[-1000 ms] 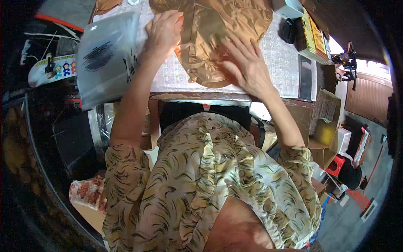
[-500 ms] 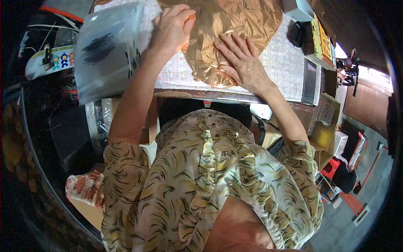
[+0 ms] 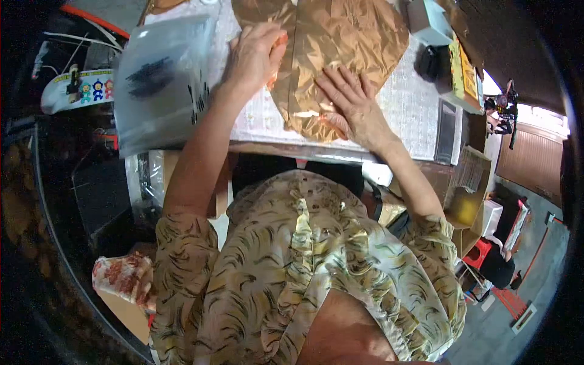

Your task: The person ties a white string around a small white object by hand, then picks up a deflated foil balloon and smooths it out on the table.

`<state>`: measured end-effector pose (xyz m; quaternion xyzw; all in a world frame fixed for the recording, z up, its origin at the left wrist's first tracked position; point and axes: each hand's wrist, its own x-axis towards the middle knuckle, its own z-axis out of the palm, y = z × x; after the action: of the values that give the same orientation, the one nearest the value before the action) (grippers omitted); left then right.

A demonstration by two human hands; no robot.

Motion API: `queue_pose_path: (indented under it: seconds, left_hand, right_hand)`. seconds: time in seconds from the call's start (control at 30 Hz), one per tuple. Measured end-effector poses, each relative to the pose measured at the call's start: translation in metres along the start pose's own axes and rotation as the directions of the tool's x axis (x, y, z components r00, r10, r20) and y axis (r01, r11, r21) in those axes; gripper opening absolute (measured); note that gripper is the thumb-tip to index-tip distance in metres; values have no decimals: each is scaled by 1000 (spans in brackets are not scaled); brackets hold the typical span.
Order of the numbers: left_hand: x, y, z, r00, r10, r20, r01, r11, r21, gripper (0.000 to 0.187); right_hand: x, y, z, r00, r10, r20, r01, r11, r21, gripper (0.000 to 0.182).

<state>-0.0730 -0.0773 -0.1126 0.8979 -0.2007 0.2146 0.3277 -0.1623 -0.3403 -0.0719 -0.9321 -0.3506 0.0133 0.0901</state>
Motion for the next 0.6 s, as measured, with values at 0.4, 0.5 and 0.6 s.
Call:
queue_pose_path:
  seconds: [0.4, 0.5, 0.6]
  left_hand:
    - [30, 16, 17, 985, 126, 119, -136, 987, 80, 34]
    - [33, 16, 21, 985, 81, 155, -97, 990, 101, 35]
    - [33, 12, 22, 981, 49, 185, -64, 995, 77, 37]
  right_hand:
    - [3, 3, 1, 990, 127, -60, -129, 992, -18, 62]
    - [2, 4, 0, 989, 145, -33, -145, 989, 1, 62]
    - [2, 5, 0, 988, 151, -16, -150, 989, 7, 62]
